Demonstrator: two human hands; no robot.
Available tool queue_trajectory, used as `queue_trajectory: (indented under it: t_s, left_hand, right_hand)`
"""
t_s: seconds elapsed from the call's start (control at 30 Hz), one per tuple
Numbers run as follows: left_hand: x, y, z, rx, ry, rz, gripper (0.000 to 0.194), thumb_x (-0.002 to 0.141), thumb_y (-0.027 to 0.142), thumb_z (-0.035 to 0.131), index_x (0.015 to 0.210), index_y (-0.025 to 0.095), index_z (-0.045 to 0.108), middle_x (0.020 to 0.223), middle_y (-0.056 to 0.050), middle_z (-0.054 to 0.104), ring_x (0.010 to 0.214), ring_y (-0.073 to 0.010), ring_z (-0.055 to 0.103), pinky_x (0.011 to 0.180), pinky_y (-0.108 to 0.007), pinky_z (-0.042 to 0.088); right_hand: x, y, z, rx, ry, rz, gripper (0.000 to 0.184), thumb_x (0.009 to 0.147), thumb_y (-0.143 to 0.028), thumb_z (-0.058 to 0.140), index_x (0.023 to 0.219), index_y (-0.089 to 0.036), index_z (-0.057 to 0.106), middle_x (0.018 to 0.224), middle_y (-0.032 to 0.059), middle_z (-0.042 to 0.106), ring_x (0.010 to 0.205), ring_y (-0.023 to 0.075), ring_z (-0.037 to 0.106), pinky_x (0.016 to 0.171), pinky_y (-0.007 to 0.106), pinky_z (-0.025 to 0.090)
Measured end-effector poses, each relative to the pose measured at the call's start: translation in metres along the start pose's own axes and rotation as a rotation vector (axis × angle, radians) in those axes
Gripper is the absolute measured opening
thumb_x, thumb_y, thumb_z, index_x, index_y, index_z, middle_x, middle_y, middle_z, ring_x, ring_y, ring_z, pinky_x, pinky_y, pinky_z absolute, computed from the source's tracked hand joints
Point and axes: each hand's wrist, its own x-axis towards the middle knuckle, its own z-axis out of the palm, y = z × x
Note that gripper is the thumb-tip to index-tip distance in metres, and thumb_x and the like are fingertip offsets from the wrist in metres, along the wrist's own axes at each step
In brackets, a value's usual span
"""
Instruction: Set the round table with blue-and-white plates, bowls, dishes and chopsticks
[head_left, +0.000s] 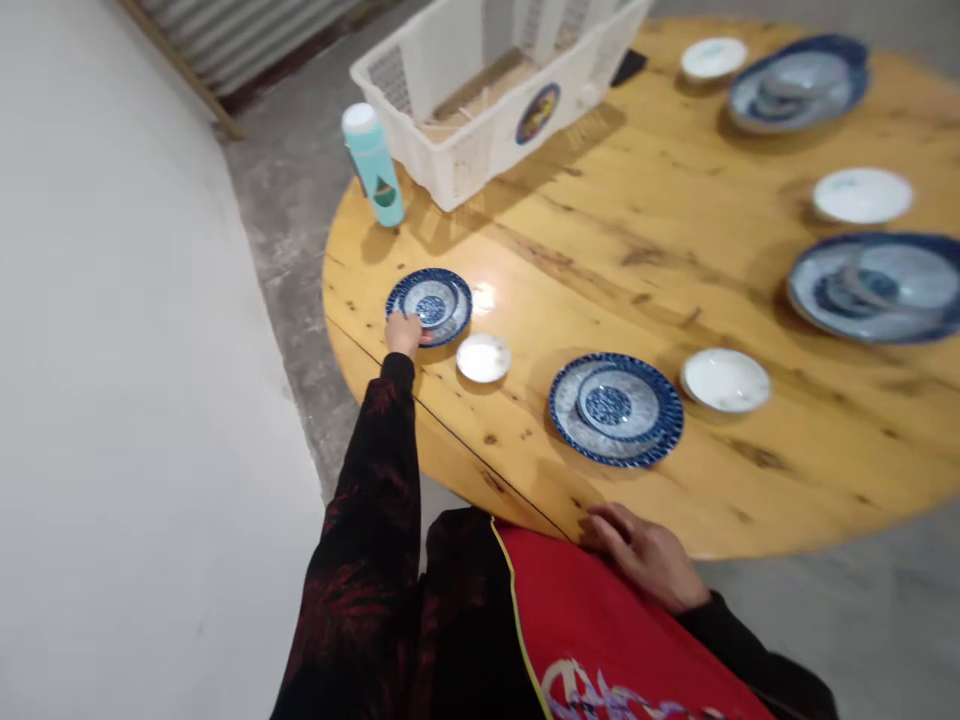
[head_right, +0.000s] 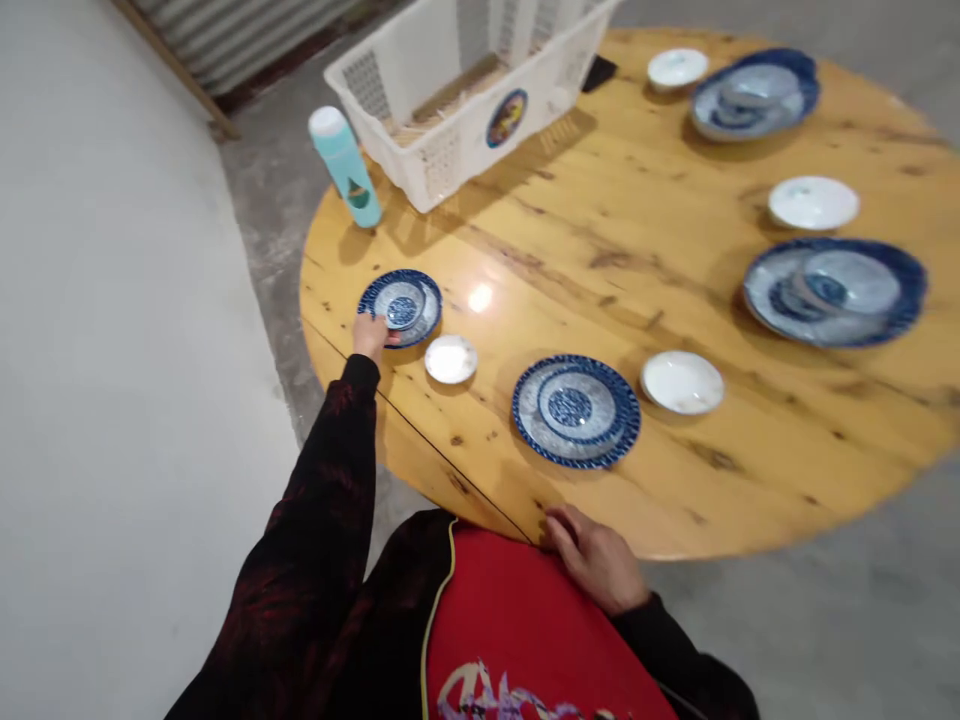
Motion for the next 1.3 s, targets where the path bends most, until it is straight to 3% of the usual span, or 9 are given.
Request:
queue_trajectory:
  t_s: [0.17,0.27,0.4,0.47,0.57,0.7,0.83,1.0,1.3]
  left_hand:
    - [-0.033,0.01,-0.002,-0.019,-0.06,0.192,0.017,0.102,0.018,0.042,0.099,0.015,0.059,0.077,-0.004,0.071,0.065,-0.0167,0.073,0.066,-0.026,0.057]
    - [-0.083,0.019,0.007,0.071,-0.182,0.299,0.016,0.1,0.022,0.046,0.094,0.017,0.059,0.062,0.001,0.064,0.057,-0.0179,0.07,0.063,-0.026,0.055]
    - [-0.156,0.03,0.042,0.181,-0.412,0.418,0.021,0.102,0.022,0.042,0.091,0.019,0.06,0.059,0.001,0.063,0.055,-0.0181,0.067,0.062,-0.026,0.052]
    - [-0.183,0.032,0.062,0.254,-0.484,0.44,0.023,0.102,0.022,0.04,0.095,0.019,0.062,0.062,-0.001,0.065,0.056,-0.0194,0.068,0.063,-0.028,0.052]
    - [-0.207,0.032,0.087,0.438,-0.511,0.521,0.026,0.103,0.022,0.04,0.107,0.015,0.065,0.075,-0.008,0.073,0.072,-0.0246,0.074,0.075,-0.032,0.054]
    - [-0.219,0.033,0.106,0.695,-0.488,0.595,0.039,0.104,0.023,0.038,0.134,0.007,0.057,0.096,-0.016,0.078,0.094,-0.0304,0.076,0.084,-0.035,0.054]
    - [-0.221,0.035,0.116,0.85,-0.456,0.587,0.051,0.105,0.025,0.036,0.151,0.005,0.043,0.096,-0.018,0.078,0.092,-0.0315,0.077,0.081,-0.035,0.054]
    - [-0.219,0.034,0.122,0.978,-0.437,0.581,0.053,0.105,0.027,0.037,0.152,0.003,0.04,0.095,-0.02,0.078,0.092,-0.0328,0.078,0.078,-0.035,0.055]
    - [-0.213,0.034,0.128,1.047,-0.445,0.588,0.043,0.107,0.028,0.034,0.139,0.007,0.051,0.096,-0.021,0.078,0.095,-0.0339,0.078,0.08,-0.037,0.056]
  right_hand:
    - [0.015,-0.013,-0.019,0.207,0.145,0.05,0.042,0.095,-0.059,0.046,0.099,-0.022,0.067,0.083,0.0075,0.079,0.073,0.0251,0.078,0.07,0.035,0.061]
    - [0.035,-0.026,-0.046,0.358,0.31,0.047,0.049,0.094,-0.066,0.051,0.101,-0.02,0.067,0.078,0.0061,0.076,0.064,0.0217,0.074,0.067,0.035,0.062]
    - [0.065,-0.049,-0.081,0.455,0.486,0.001,0.053,0.098,-0.067,0.048,0.109,-0.02,0.068,0.078,0.0055,0.074,0.059,0.019,0.069,0.06,0.033,0.059]
    - [0.076,-0.052,-0.093,0.385,0.513,-0.006,0.056,0.1,-0.066,0.044,0.117,-0.018,0.067,0.074,0.0051,0.072,0.057,0.0196,0.068,0.057,0.032,0.055]
    - [0.087,-0.041,-0.102,0.06,0.573,-0.012,0.056,0.1,-0.063,0.042,0.116,-0.016,0.069,0.073,0.0077,0.071,0.061,0.0234,0.068,0.058,0.032,0.051]
    - [0.096,-0.014,-0.102,-0.236,0.587,-0.011,0.048,0.1,-0.049,0.037,0.102,-0.015,0.071,0.076,0.0129,0.072,0.068,0.0276,0.068,0.062,0.034,0.045]
    - [0.104,0.0,-0.099,-0.375,0.563,0.076,0.05,0.097,-0.042,0.039,0.122,-0.011,0.07,0.081,0.0159,0.074,0.07,0.0303,0.067,0.06,0.034,0.041]
    - [0.111,-0.004,-0.101,-0.503,0.448,0.156,0.054,0.098,-0.042,0.042,0.135,-0.01,0.065,0.082,0.0163,0.075,0.068,0.0303,0.067,0.06,0.033,0.041]
    - [0.117,-0.02,-0.109,-0.635,0.267,0.264,0.054,0.104,-0.04,0.038,0.14,-0.008,0.062,0.081,0.0206,0.075,0.075,0.0357,0.073,0.063,0.036,0.046]
